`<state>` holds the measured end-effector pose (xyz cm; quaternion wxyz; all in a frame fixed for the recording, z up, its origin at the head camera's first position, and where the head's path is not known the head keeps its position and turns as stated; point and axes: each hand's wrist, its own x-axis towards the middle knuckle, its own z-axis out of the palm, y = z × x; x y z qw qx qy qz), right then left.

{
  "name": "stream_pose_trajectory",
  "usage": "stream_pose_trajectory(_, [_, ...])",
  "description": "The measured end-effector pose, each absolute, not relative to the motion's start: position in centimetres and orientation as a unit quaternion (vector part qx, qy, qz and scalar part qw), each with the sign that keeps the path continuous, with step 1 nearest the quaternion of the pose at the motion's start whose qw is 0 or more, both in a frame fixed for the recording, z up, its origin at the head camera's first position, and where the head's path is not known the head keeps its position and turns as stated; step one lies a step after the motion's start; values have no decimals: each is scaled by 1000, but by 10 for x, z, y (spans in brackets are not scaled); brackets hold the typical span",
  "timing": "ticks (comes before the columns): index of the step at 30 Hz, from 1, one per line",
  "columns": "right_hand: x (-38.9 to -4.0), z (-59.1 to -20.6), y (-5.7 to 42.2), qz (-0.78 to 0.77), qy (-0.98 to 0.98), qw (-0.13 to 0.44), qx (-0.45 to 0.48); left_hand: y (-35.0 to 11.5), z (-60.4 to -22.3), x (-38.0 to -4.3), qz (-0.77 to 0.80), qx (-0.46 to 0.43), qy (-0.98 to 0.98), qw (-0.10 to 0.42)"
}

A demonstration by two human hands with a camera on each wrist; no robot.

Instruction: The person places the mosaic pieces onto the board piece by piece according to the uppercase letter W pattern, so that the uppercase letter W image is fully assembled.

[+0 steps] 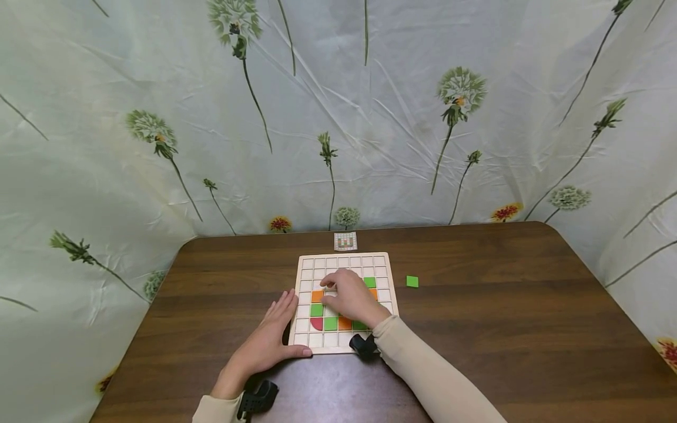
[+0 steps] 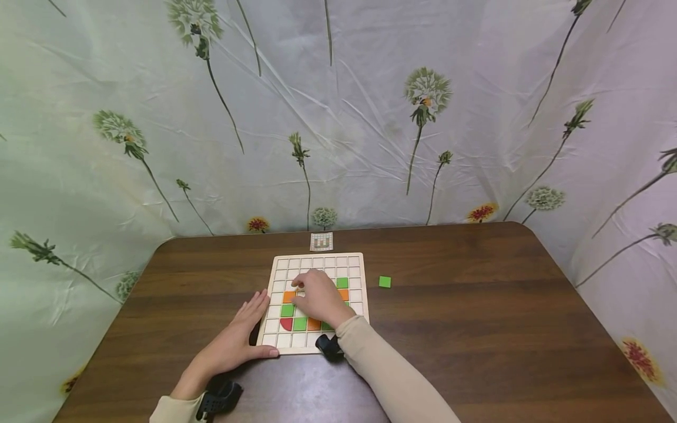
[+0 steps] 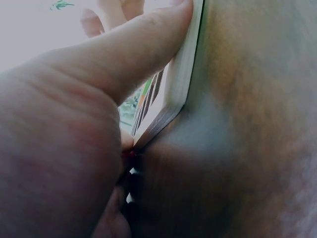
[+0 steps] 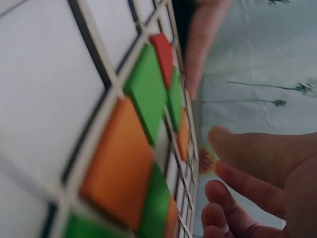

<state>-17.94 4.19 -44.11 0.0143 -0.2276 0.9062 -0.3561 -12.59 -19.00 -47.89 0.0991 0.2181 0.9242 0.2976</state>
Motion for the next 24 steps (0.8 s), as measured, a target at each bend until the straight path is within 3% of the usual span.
stream_pose_trajectory(11, [-170, -424, 85, -380, 903, -1, -201, -191, -477, -126, 303, 210, 924, 102])
stream_pose_trajectory(24, [-167, -432, 132, -380, 909, -22, -171, -189, -478, -126, 303, 210, 923, 107])
